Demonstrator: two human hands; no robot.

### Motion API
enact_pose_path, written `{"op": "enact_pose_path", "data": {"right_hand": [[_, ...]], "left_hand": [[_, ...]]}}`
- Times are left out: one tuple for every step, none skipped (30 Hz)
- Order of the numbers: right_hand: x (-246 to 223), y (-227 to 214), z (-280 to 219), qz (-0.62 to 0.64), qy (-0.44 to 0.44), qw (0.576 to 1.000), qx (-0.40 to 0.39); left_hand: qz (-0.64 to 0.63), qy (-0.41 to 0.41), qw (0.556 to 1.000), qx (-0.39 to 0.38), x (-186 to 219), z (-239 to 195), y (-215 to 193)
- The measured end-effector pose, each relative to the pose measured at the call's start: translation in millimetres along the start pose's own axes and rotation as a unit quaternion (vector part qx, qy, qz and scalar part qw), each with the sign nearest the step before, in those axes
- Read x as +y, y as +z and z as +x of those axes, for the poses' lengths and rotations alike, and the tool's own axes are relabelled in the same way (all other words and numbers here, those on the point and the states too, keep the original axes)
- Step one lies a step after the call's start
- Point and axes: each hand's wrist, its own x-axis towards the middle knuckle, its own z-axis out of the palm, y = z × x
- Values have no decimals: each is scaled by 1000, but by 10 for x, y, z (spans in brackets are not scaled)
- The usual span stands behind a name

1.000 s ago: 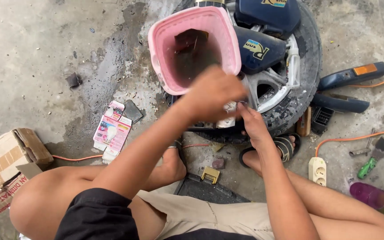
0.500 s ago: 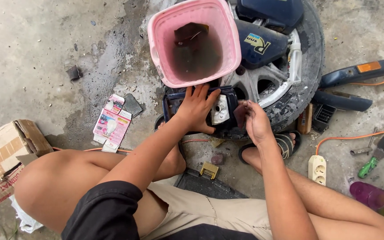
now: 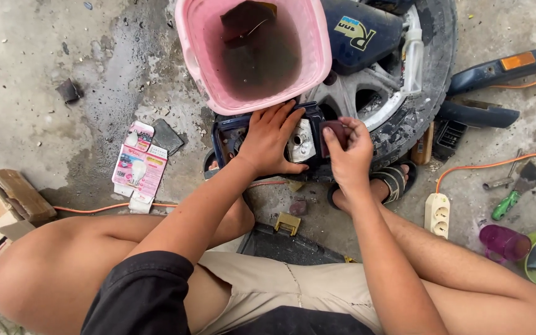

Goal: The person sits on the floor and sands a dark blue motorcycle part with a sanding block. They repeatedly dip the sanding block into a pink bucket of water and continue sanding different areas of the part.

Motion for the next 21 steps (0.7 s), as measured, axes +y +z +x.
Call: {"op": "enact_pose_path", "data": {"right_hand": [[41,56,60,-2,1,1000,-1],[84,120,119,-51,-18,999,1],[132,186,175,-100,-37,994,2],[144,192,217,-104,-33,994,0],[156,200,258,-119,-54,991,-1],[164,220,306,-134,-76,988,-1],[99,171,130,-137,-73,988,-2],[20,132,0,-158,-96,983,7],[-63,94,-130,-180,-120,976,17],[4,82,-142,-182,-123,975,17],[75,67,-156,-188,-132,973,31],[155,44,-209,-196,-137,970,45],[103,93,-103,-198,-137,970,45],[55,158,4,-195,-163,966,50],[7,224,111,-192,-188,962,55],[-7,237,67,-193,-183,962,54],[-28,252,28,-213,-201,955,55],[-71,263,85,-232,-228,944,59],[-32,165,-60,-234,-233,942,61],[16,92,-157,-266,-222,936,67],[69,20,-248,-298,-209,928,75]], "left_hand": [[-2,-1,1000,0,2,-1,8],[-7,-2,1000,-4,-3,-5,13],[-12,-4,1000,-8,-10,-13,20],[-16,-6,1000,-10,-6,-10,23],[-17,-5,1000,-10,-4,-9,24],[-17,-4,1000,-9,-15,-1,16],[-20,-6,1000,-11,6,-36,27],[-26,-3,1000,-10,3,-24,30],[-32,-1,999,-8,1,-12,28],[-33,0,999,-4,-8,1,49],[-20,-1,1000,1,-14,10,74],[-8,-2,1000,2,-4,-15,105],[-11,-2,1000,2,4,-9,110],[-17,-1,1000,0,1,-13,108],[-23,0,1000,-2,-4,-18,105],[-26,-2,1000,-6,-2,-46,102],[-30,-1,999,-10,-2,-70,92],[-32,3,999,-4,-29,7,83],[-33,4,999,2,7,-15,84],[-32,6,999,7,8,-13,85],[-32,7,999,13,5,-9,86]]}}
